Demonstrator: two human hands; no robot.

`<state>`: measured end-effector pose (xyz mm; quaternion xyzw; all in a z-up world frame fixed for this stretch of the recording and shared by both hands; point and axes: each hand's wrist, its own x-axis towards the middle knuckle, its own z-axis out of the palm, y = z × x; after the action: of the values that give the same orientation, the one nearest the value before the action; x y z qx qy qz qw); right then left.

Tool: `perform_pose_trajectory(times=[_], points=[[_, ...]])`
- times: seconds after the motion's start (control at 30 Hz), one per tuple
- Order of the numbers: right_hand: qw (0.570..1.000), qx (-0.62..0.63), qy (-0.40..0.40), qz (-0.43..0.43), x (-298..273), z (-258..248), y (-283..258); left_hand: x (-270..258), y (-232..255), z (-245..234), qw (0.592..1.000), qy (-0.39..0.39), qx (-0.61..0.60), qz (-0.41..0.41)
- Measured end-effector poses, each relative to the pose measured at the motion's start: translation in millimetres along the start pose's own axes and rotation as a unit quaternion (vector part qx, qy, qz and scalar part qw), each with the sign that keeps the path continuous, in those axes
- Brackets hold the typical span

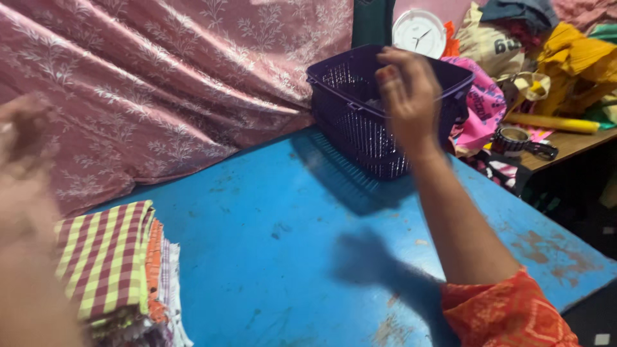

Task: The person folds several plaid cloths on a blue table and places them into a purple basket. The cloths are handled one at a time, folded neatly, and stacked inside the basket.

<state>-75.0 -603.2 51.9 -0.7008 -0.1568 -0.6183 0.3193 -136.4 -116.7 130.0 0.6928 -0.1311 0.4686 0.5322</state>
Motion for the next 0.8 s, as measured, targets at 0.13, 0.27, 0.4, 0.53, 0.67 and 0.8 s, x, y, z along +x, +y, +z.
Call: perform_pose_trajectory(times=[0.13,0.27,0.4,0.53,0.67,0.8], points=[[0.985,-0.026,0.146,0.093,11.8,-73.7,108.8,12.8,-38.2,195.0,0.962,-0.158,-0.219,0.035],[0.977,-0.022,0.137,0.162,-26.0,-99.6,195.1,-47.1,-53.4,363.9,0.943,-0.225,-0.169,-0.178],[0.957,0.118,0.080,0.253,-71.0,-81.2,232.3,-94.2,-41.5,448.5,0.916,-0.177,-0.129,-0.335],[0.889,0.181,0.070,0.415,-95.2,-73.6,242.1,-129.6,-35.6,492.1,0.895,-0.109,-0.140,-0.410],[0.903,0.193,0.096,0.371,-101.2,-79.0,247.8,-138.5,-52.3,497.7,0.913,-0.041,-0.212,-0.345],[0.891,0.173,0.102,0.408,-97.2,-87.9,241.1,-107.6,-88.8,463.4,0.886,-0.135,-0.257,-0.361]])
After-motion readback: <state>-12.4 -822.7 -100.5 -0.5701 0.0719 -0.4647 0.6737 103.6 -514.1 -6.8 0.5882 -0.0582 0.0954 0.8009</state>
